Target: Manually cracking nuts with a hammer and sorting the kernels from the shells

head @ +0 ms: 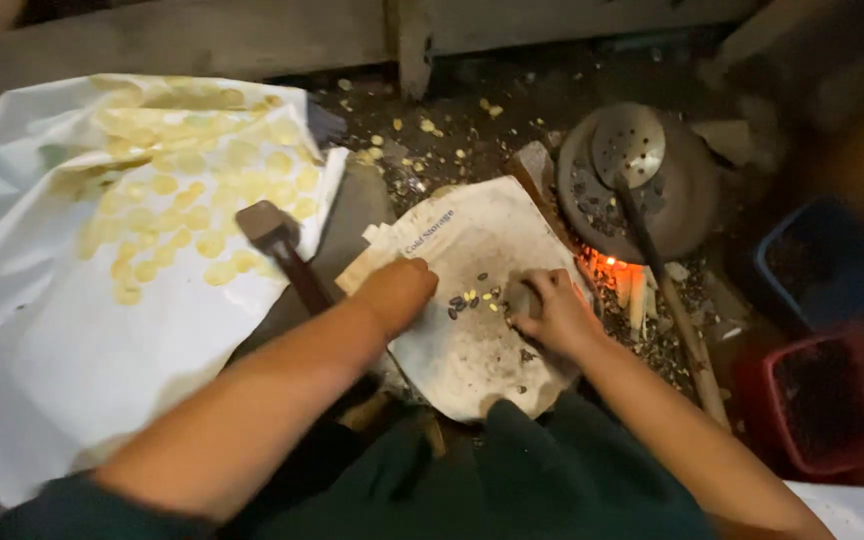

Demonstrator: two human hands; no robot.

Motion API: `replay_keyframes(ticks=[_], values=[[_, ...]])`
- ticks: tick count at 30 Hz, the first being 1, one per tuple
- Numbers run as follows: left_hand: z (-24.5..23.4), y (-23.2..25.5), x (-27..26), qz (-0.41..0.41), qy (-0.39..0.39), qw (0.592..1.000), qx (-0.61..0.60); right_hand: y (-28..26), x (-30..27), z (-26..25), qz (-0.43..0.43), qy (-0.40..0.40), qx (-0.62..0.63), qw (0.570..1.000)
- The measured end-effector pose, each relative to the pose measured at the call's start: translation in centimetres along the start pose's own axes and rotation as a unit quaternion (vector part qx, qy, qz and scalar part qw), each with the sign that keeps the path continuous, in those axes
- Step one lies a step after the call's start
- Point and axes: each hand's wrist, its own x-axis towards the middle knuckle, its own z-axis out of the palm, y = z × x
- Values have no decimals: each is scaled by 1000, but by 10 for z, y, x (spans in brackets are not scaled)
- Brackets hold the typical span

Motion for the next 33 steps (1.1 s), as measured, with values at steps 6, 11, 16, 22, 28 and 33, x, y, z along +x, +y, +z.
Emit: replay_keyframes(ticks=[6, 11, 16, 22, 28, 33], values=[[61, 26, 18, -23, 64, 983, -171, -7, -6, -8, -24, 15, -9, 1000], [71, 36, 16, -23, 120, 978, -166, -42, 3, -21, -14, -10, -85, 996], [76, 29, 21, -14, 148, 971, -188, -68, 15, -7, -134, -13, -91, 987], [80, 12, 51, -79, 186, 950, -236, -38, 49, 5, -57, -32, 42, 997], [87, 31, 76, -82, 181, 970, -139, -49, 43, 2, -42, -34, 36, 998], [76, 31, 58, -48, 222, 965, -133, -71, 24, -24, -36, -20, 9, 999]])
